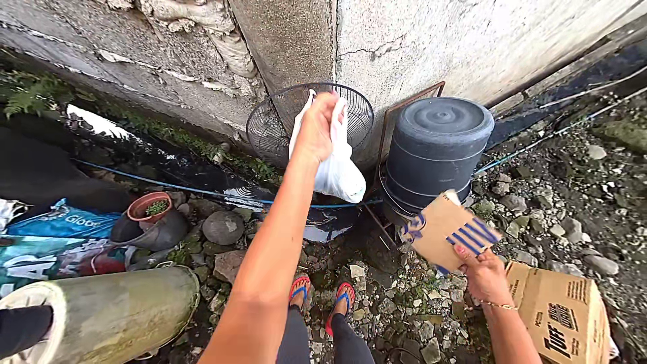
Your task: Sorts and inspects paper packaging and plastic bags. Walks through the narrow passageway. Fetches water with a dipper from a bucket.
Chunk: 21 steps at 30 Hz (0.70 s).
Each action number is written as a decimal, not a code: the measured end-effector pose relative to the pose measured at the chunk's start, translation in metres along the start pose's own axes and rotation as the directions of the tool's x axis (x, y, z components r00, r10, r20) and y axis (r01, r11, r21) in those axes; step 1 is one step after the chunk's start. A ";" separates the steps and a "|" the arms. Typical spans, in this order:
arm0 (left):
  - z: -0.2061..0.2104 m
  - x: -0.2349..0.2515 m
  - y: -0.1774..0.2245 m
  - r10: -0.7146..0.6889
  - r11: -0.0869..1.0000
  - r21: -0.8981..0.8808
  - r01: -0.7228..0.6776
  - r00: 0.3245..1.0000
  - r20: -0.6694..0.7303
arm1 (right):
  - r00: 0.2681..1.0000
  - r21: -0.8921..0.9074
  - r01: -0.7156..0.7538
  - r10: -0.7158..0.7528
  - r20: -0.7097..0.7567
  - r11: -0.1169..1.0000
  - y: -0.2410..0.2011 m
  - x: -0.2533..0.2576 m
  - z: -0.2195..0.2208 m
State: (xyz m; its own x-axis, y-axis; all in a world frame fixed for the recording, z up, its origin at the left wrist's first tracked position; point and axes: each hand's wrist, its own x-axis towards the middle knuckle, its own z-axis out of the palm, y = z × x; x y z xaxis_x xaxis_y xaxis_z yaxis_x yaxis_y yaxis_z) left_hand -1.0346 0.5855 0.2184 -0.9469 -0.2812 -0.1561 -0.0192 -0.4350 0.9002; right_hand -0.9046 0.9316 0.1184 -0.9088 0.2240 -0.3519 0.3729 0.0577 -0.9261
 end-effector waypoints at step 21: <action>-0.031 -0.186 -0.024 -0.014 0.626 0.618 -0.475 0.786 0.618 | 0.725 -0.705 0.554 0.161 0.670 0.442 -0.114 0.024 0.286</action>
State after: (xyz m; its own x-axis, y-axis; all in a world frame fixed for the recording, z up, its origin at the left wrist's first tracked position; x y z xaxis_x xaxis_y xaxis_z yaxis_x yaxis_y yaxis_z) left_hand -0.8484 0.6216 0.2131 -0.9424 0.3137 0.1158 0.2391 0.3903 0.8891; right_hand -1.0228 0.6521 0.1763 -0.7241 -0.4803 -0.4949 -0.2065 0.8357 -0.5089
